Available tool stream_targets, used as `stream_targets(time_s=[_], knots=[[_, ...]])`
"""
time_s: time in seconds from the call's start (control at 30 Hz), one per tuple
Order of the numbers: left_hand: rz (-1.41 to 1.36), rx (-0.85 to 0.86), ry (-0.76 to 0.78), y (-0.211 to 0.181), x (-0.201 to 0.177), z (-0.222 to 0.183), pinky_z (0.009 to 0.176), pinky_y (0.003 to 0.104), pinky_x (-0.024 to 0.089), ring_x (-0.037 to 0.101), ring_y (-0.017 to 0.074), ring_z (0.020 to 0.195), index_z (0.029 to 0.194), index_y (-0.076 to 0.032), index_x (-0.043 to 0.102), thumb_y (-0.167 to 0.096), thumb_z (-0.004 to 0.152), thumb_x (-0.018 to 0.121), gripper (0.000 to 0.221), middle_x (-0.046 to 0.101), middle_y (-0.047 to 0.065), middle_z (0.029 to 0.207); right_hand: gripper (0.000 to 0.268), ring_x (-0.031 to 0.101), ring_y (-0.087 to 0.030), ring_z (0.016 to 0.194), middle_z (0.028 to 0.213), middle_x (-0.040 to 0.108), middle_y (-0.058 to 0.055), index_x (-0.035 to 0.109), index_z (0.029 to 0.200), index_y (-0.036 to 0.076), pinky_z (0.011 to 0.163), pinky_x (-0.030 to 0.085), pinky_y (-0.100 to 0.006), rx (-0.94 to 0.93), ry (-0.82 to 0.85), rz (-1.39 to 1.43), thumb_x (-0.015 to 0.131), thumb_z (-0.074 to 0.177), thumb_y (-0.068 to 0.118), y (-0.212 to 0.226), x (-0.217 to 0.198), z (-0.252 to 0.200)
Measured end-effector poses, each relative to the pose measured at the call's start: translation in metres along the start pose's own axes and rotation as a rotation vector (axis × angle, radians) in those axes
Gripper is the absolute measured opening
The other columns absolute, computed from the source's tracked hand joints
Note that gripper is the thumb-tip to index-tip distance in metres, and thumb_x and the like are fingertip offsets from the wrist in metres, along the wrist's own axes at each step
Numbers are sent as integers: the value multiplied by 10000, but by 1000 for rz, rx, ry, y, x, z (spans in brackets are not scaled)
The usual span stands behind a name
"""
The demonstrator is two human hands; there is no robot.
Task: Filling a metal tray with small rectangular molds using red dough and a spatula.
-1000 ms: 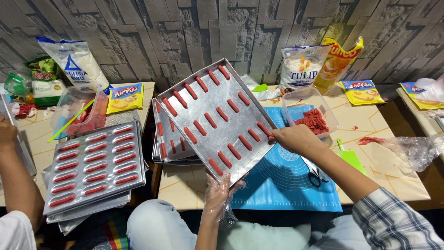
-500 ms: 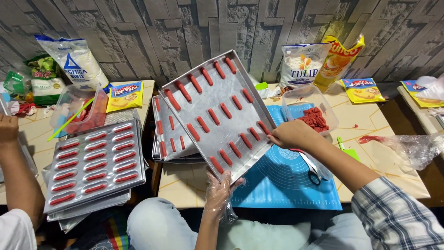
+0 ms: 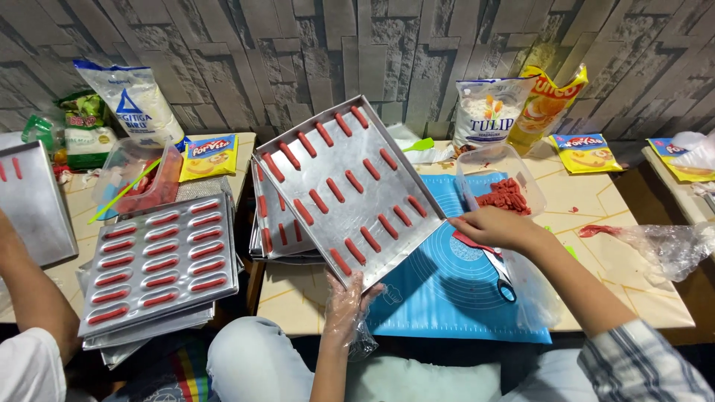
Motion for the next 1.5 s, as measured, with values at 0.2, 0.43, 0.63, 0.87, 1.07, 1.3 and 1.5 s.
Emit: stream_targets(time_s=[0.2,0.43,0.63,0.87,1.07,1.3,1.5], knots=[[-238,102,107,8,-24,25,547,264,627,717,285,652,1556,-145,21,-54,876,677,950,614,330,1193,392,740,-257,833,1052,777,-86,687,1146,120,760,583,-377,27,-139,72,543,957,431,-98,110,13],[-173,268,288,-13,-12,2,559,237,605,749,397,918,1487,-129,287,-137,885,624,690,629,306,1216,480,730,-269,880,1190,639,-166,469,1412,79,764,620,-358,42,-192,-195,565,954,182,-126,183,28],[-156,217,342,0,-11,19,589,259,611,725,421,953,1530,-177,195,-112,835,668,843,569,323,1293,543,701,-236,910,1155,638,-133,491,1428,115,848,593,-333,-48,-307,12,639,913,200,-121,201,21],[61,185,268,10,-6,22,648,344,616,673,294,833,1503,-171,343,-89,856,685,736,620,219,1212,548,552,-301,1269,1430,541,-133,519,1433,135,1010,511,-428,76,-441,548,533,952,397,-67,178,-46],[167,-12,427,39,8,12,618,337,631,628,288,970,1588,-212,285,-104,859,695,844,564,187,1373,730,600,-349,983,1313,523,-273,307,1562,19,733,550,-439,35,-467,1648,413,971,435,-61,218,-86],[315,-161,467,68,9,-1,574,271,607,702,266,830,1578,-188,278,-67,852,698,847,600,218,1356,565,562,-270,823,1202,576,-221,434,1497,-28,589,482,-337,218,-485,1767,483,1020,270,-89,263,-113],[407,-203,339,83,-10,3,574,257,607,724,262,865,1588,-240,255,-54,843,712,894,620,190,1387,575,592,-288,827,1199,594,-212,453,1516,3,660,509,-370,258,-414,1689,510,995,240,-73,250,-116]])
Point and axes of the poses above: each hand's wrist, its own z-axis towards the middle knuckle, its own x-axis out of the palm, y = z × x, the point moved 1 cm from there along z, towards the middle knuckle
